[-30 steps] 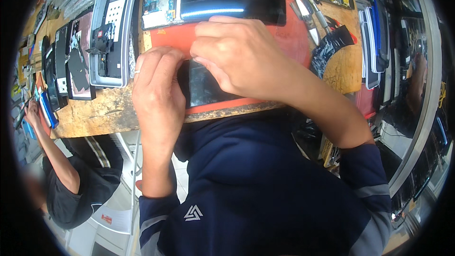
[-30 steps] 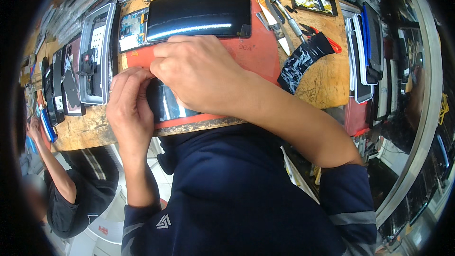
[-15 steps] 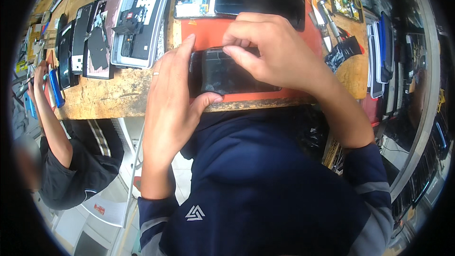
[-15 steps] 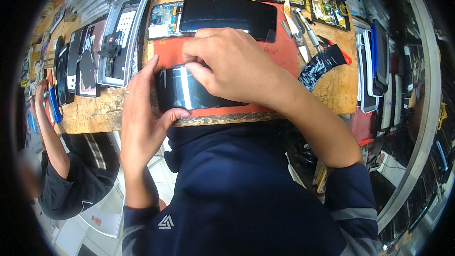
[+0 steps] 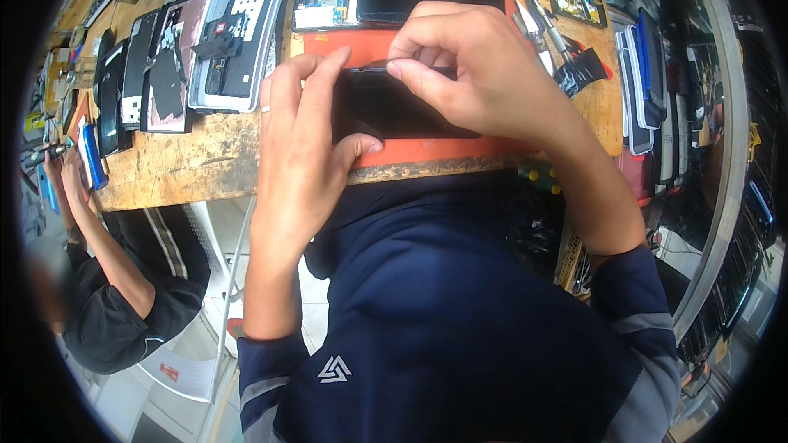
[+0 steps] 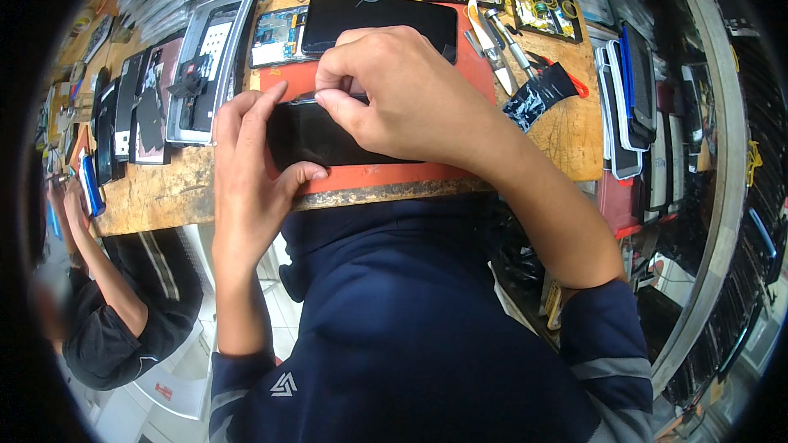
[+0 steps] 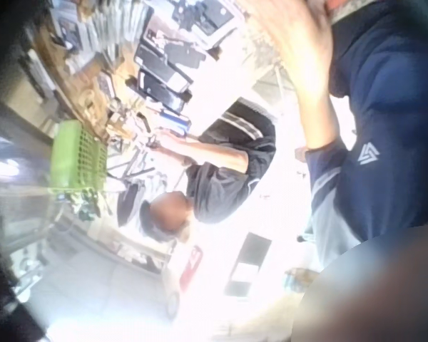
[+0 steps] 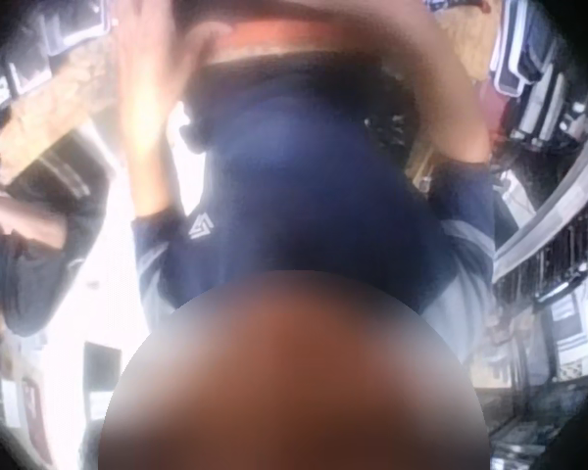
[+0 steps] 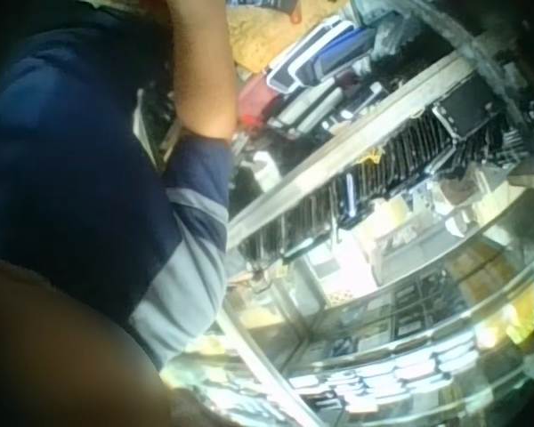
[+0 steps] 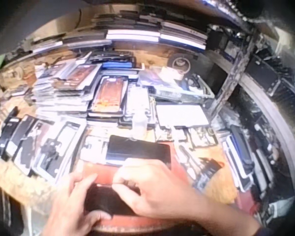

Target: The person removes a protective film from a phone back cover, then handles a disassembled phone. They apply liquid from a small bottle along the phone's edge, press the edges together, and use a plastic pry tool to separate the screen from the frame. The person continues to pry and separate the screen, then applies more liquid along the seam and presses the edges again.

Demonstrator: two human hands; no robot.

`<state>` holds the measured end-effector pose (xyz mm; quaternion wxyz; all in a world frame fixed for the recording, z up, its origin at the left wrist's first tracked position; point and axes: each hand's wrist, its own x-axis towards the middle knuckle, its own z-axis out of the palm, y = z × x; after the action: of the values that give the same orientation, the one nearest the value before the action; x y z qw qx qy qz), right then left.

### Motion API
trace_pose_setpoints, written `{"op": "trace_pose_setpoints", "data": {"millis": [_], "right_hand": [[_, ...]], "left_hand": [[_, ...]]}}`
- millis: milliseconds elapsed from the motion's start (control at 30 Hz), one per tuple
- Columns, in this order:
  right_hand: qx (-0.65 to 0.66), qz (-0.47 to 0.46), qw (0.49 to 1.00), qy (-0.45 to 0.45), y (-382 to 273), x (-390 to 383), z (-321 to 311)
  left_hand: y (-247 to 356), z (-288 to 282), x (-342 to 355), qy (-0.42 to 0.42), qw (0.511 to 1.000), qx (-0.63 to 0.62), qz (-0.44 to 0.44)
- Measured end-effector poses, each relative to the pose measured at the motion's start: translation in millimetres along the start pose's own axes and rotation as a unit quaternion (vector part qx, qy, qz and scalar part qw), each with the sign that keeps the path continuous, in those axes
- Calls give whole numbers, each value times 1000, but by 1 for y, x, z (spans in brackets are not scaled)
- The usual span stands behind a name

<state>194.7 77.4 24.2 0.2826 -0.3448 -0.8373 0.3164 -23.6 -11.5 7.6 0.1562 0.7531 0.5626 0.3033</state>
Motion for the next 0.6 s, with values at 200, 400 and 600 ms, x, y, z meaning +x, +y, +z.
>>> {"op": "trace_pose_setpoints", "data": {"millis": [200, 400, 600], "right_hand": [[-3, -14, 1000, 19, -5, -4, 1], [-9, -37, 999, 31, -9, -8, 1], [-26, -52, 998, 14, -19, -12, -2]], "left_hand": [[-1, 1, -3, 16, 1000, 11, 7], [1, 3, -6, 42, 999, 27, 17], [3, -2, 0, 69, 997, 8, 35]]}}
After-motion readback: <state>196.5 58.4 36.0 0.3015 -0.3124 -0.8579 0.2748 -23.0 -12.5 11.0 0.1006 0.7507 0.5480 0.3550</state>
